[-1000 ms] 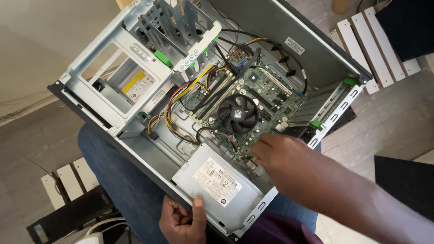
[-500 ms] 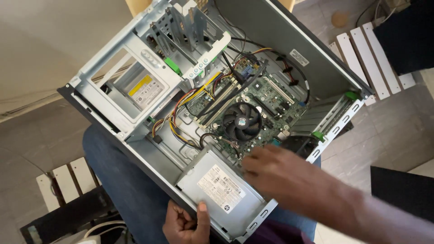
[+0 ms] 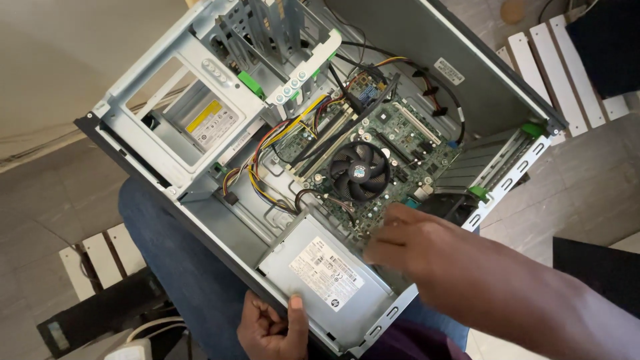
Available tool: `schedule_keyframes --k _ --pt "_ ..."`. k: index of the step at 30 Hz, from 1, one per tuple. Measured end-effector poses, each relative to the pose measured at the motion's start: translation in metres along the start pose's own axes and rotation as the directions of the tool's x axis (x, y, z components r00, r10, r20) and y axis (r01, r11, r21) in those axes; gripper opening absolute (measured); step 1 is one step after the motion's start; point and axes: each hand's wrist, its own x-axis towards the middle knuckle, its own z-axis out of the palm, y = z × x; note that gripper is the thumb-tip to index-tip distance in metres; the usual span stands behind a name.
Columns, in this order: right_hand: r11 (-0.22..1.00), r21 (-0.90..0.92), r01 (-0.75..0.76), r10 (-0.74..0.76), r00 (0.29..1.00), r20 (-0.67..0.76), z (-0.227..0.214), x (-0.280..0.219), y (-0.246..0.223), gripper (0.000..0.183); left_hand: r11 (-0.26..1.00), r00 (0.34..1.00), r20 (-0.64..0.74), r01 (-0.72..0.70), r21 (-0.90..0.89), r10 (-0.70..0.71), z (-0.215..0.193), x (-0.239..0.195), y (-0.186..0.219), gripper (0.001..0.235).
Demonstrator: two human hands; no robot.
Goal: The person uses a yellow screwdriver to work on the internal components of a desktop computer case resting on their lap. They manipulate wires and components near the motherboard and power supply throughout the video.
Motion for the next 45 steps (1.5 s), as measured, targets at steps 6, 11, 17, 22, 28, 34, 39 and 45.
schedule_keyframes --k 6,11,17,22,28,34,39,45 --pt "0.981 -0.129 -0.143 0.153 0.985 0.078 0.007 -0.010 0.003 0.046 1.000 1.000 0.018 0.003 -0.004 -0.003 -0.004 0.000 -0.012 0.044" --pt "0.957 -0.167 -0.237 0.261 0.955 0.138 0.001 0.008 -0.020 0.025 1.000 0.999 0.023 -0.025 0.011 0.025 -0.004 0.001 -0.004 0.044" --pt "0.934 -0.224 -0.277 0.309 0.943 0.122 0.004 0.041 -0.011 0.024 0.998 0.997 0.054 -0.062 0.004 0.061 -0.006 0.001 -0.004 0.041" --pt "0.948 -0.028 -0.318 0.318 0.948 0.001 0.000 0.044 -0.012 0.013 0.993 0.992 0.058 -0.114 -0.030 0.116 -0.005 0.002 0.004 0.038" --pt "0.910 0.052 -0.411 0.392 0.894 0.216 -0.006 0.016 0.000 0.074 0.997 0.994 0.073 -0.080 -0.008 0.081 -0.006 0.003 0.000 0.042" --pt "0.947 -0.241 -0.210 0.227 0.973 0.048 0.003 0.023 -0.011 0.024 0.999 0.999 0.050 -0.014 0.047 0.012 -0.005 0.000 -0.005 0.045" --pt "0.893 -0.413 -0.178 0.240 0.965 0.105 0.002 0.042 -0.015 0.027 0.998 0.995 0.083 -0.056 -0.027 0.058 -0.007 0.003 0.001 0.042" --pt "0.871 -0.484 -0.079 0.148 0.983 0.105 0.017 0.034 -0.017 0.021 1.000 0.995 0.103 -0.019 0.005 0.018 -0.008 0.002 0.004 0.041"
